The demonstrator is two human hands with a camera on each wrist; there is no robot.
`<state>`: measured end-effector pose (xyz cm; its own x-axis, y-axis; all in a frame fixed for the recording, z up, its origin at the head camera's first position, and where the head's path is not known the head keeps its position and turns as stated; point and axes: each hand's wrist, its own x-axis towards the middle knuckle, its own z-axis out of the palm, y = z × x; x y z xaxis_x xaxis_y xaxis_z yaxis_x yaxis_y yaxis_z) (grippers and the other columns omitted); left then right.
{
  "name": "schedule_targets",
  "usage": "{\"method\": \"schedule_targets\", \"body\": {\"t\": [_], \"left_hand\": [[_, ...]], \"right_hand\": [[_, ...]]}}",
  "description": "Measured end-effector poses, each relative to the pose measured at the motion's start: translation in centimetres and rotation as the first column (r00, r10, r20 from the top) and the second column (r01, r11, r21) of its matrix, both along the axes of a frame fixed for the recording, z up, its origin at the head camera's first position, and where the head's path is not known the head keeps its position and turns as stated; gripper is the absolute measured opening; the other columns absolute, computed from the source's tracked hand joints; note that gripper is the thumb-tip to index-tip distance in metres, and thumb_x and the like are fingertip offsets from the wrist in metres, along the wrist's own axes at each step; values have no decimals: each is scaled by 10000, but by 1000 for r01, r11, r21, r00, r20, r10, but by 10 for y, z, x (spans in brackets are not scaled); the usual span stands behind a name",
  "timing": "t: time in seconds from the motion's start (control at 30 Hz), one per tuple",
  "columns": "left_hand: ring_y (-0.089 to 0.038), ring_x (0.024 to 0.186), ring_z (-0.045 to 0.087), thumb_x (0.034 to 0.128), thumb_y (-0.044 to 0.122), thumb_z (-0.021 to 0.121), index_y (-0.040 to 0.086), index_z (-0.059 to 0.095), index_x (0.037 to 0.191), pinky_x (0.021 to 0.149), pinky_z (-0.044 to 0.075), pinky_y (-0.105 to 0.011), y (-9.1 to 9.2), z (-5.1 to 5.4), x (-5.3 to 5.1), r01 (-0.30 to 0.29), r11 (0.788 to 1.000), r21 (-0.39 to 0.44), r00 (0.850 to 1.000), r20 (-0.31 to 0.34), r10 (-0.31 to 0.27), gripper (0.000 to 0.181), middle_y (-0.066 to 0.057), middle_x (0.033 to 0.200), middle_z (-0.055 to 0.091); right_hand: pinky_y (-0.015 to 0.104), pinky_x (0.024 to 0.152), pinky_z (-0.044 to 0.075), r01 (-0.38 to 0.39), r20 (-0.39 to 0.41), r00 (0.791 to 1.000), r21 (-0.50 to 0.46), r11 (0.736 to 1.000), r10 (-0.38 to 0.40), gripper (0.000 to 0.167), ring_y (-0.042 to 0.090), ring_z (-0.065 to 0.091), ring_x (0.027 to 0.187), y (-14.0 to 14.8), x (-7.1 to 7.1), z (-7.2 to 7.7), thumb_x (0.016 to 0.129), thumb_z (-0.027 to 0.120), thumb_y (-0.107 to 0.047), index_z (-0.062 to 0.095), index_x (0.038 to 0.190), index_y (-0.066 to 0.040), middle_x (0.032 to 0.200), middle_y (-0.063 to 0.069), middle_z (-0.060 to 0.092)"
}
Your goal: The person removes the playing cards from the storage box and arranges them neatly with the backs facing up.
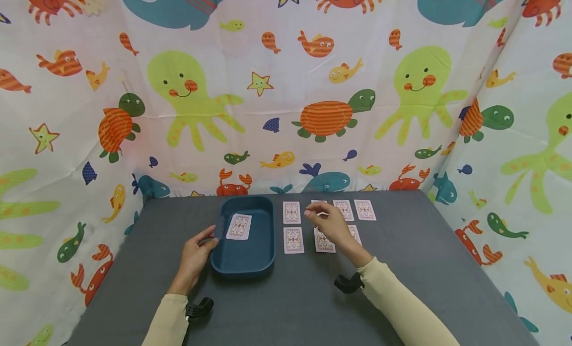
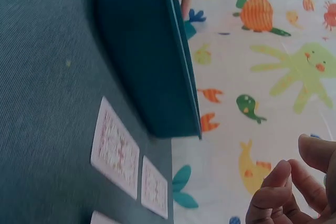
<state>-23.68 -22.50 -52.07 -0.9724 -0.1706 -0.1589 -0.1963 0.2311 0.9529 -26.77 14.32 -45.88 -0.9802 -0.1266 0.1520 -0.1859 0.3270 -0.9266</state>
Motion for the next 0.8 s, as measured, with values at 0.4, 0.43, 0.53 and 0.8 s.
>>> {"method": "schedule_targets", "body": {"t": [0.4,0.43,0.53,0.8], "left_hand": [[-244,1213,513,975,172,574,180,502,1447,827,446,-221,0,-2,-2,-2,1000,-4,1000,-11,2,477,-127,1435,491],[-241,1209,514,974,174,577,180,506,1444,823,448,-220,0,-2,-2,-4,1000,-3,1000,-10,4,475,-125,1432,495],[-230,1195,515,972,175,583,178,514,1437,809,453,-211,0,-4,-2,-8,1000,2,1000,-10,8,470,-125,1422,501],[-233,1185,519,975,179,577,177,513,1437,803,454,-223,-1,-3,-2,-9,1000,-3,1000,-15,9,466,-125,1423,499]], "right_hand": [[261,687,479,-53,-28,998,-22,998,52,238,162,588,790,-39,-4,4,943,658,-215,677,1143,-88,986,89,624],[259,675,476,-57,-27,998,-28,998,56,240,161,578,780,-42,-4,4,942,660,-215,676,1145,-87,977,89,623],[257,656,465,-64,-29,998,-47,997,63,240,169,562,762,-52,-4,4,936,667,-203,677,1143,-83,956,92,619],[264,725,485,-90,-42,995,-41,995,89,266,197,580,882,-78,-3,11,924,685,-260,669,1152,-124,1008,71,619]]}}
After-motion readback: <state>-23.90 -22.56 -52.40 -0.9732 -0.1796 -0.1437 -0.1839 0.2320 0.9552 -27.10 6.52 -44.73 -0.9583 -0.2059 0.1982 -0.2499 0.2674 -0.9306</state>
